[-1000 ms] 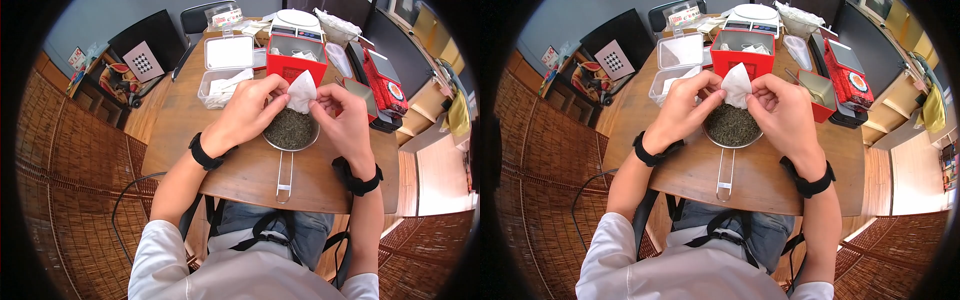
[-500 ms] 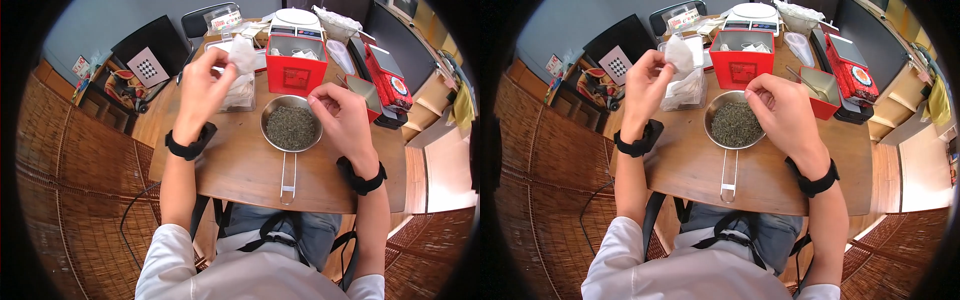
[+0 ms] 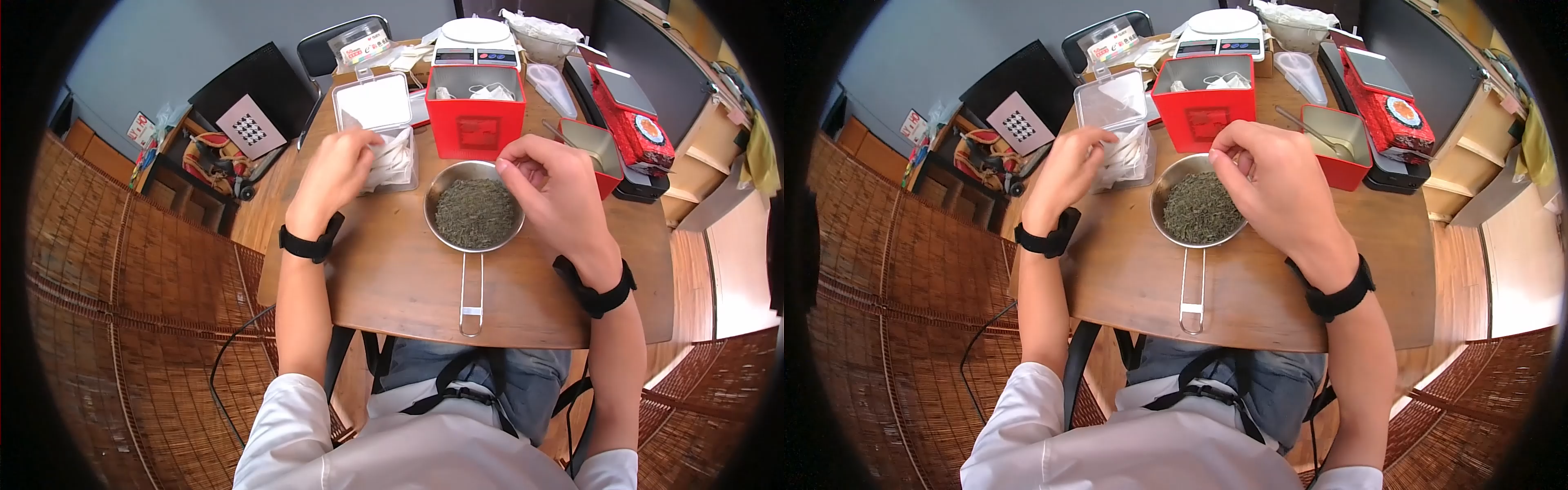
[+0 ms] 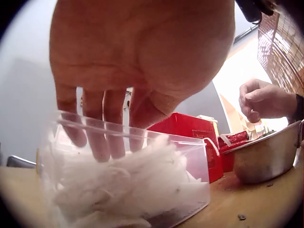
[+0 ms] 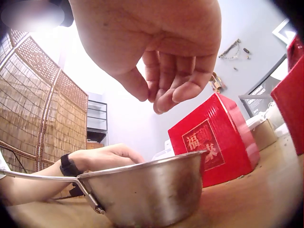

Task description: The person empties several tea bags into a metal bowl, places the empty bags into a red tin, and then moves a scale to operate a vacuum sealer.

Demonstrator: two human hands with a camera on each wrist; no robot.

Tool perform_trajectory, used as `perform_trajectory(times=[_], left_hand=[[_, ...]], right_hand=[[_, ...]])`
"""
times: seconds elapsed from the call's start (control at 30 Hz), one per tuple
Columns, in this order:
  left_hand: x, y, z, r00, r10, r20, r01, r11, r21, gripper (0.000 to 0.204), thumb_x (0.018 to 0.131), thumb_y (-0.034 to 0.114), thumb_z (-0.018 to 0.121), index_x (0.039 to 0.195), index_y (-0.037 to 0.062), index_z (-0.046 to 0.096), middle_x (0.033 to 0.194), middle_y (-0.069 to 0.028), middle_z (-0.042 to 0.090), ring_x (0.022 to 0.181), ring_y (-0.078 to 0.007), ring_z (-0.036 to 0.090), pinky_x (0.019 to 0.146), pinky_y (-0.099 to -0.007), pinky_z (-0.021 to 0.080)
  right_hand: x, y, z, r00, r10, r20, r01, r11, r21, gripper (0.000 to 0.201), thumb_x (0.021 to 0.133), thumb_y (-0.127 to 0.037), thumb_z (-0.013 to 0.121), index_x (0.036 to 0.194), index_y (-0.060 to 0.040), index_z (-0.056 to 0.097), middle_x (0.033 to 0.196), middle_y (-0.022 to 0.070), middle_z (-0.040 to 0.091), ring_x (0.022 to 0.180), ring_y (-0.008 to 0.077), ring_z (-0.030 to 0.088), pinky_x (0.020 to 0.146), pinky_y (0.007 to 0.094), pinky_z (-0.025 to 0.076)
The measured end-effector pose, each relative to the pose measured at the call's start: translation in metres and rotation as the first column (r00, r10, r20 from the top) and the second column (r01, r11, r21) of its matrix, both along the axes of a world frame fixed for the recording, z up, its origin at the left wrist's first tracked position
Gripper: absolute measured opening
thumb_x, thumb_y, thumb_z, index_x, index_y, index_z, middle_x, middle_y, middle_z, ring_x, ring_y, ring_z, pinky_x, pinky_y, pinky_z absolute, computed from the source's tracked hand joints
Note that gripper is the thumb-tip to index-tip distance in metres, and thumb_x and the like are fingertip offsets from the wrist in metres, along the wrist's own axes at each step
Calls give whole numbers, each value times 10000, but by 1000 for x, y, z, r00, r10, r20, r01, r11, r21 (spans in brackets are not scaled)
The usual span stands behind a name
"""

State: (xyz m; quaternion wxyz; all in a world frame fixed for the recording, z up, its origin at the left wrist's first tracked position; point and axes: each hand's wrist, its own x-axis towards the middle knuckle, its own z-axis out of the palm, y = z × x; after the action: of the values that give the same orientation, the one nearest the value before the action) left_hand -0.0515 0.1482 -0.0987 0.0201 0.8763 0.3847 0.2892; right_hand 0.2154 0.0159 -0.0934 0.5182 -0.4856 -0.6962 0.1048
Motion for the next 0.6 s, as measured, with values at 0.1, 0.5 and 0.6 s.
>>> perform_trajectory(times=[0.1,0.5,0.6], left_hand=[[-1,0,-5,993,-95,-67,78,971,-227,213,883,6,538,1021,-57,686,982,-238,708,922,-364,689,838,-389,526],[96,20,86,911,-383,-153,369,922,-117,223,936,103,551,1047,-15,704,927,-169,713,834,-288,673,749,-372,533],[129,56,86,849,-410,-334,375,912,-166,273,915,155,550,1073,10,720,899,-163,706,808,-256,664,738,-368,528]], right_hand=[[1,0,0,1000,7,7,-7,1000,-4,71,847,-36,661,864,32,660,755,146,675,619,243,639,588,341,508],[6,-2,7,1000,-4,1,4,1000,-22,79,846,-53,658,861,24,665,789,167,686,649,280,665,606,371,521],[6,-3,8,1000,-2,1,2,1000,-26,82,846,-57,659,861,24,665,789,164,687,655,278,665,613,373,522]])
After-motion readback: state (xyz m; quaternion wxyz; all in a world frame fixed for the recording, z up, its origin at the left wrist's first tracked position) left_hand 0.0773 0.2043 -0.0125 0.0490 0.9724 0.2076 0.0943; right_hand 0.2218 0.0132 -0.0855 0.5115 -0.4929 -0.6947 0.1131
